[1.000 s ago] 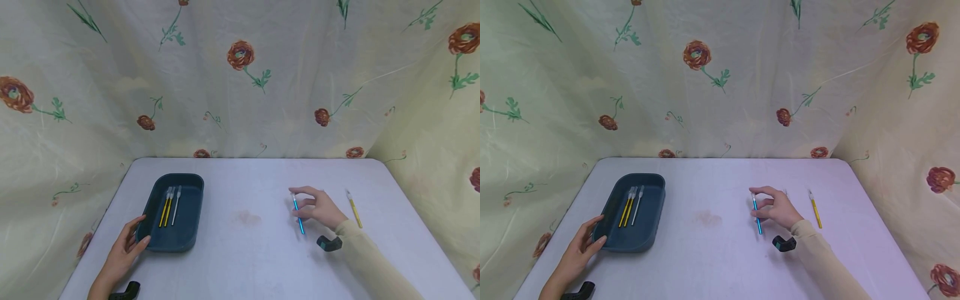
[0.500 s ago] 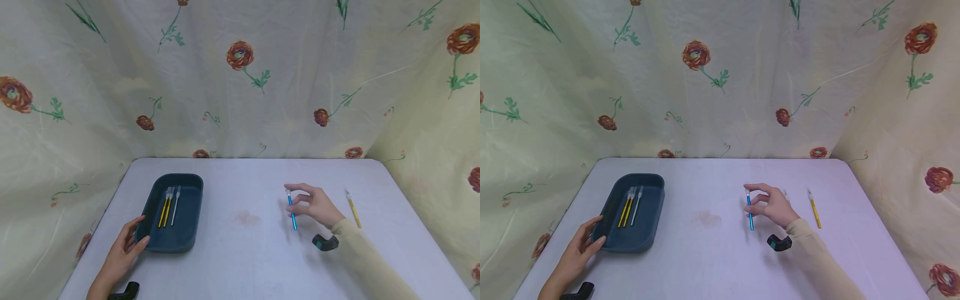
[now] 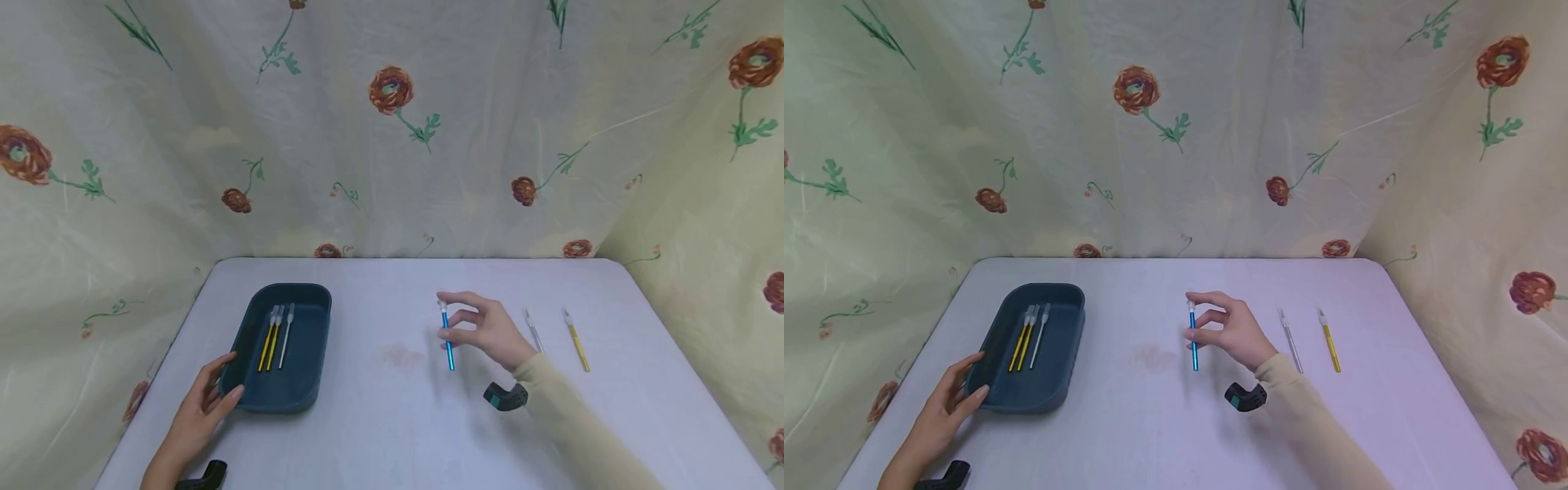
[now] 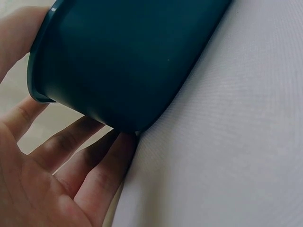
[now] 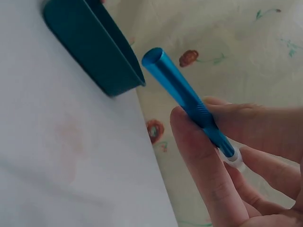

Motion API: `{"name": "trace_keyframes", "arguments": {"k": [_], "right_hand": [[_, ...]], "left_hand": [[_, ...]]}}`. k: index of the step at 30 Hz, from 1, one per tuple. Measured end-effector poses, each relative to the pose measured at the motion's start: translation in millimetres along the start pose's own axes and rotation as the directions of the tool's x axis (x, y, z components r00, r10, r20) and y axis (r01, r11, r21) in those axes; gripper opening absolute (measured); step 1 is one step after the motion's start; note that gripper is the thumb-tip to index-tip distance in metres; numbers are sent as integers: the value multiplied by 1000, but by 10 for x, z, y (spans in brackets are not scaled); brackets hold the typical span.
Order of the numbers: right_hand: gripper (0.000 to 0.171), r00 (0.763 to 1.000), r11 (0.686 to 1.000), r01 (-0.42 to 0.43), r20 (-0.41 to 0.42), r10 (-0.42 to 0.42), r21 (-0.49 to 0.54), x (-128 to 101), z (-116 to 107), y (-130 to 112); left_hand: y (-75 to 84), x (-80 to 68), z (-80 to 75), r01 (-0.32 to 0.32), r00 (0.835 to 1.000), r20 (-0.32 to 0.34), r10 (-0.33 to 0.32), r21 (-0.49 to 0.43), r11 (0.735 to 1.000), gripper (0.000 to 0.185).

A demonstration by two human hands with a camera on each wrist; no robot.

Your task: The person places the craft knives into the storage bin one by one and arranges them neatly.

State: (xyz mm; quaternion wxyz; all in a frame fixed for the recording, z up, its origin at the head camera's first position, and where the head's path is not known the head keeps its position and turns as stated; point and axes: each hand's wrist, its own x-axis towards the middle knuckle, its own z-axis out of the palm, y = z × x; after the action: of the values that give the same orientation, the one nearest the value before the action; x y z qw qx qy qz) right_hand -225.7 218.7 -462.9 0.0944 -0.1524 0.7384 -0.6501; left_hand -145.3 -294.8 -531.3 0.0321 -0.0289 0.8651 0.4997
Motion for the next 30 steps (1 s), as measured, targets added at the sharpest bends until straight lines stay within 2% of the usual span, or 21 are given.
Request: {"name": "trace_keyframes", "arguments": {"k": [13,21,30], "right_hand": [[68,1000,1000,28,9,-28,-9,254,343,-183],[69,998,997,67,9,-67,48,393,536,-236],[70,996,996,76,36,-78,53,532,749,-272]], "left_hand": [[-15,17,4,7,1000,-1,-7,3,1000,81],[-16,21,3,0,1000,1,0,0,1000,82],[-13,13,-7,6,1000,4,-6,-5,1000,81]]}}
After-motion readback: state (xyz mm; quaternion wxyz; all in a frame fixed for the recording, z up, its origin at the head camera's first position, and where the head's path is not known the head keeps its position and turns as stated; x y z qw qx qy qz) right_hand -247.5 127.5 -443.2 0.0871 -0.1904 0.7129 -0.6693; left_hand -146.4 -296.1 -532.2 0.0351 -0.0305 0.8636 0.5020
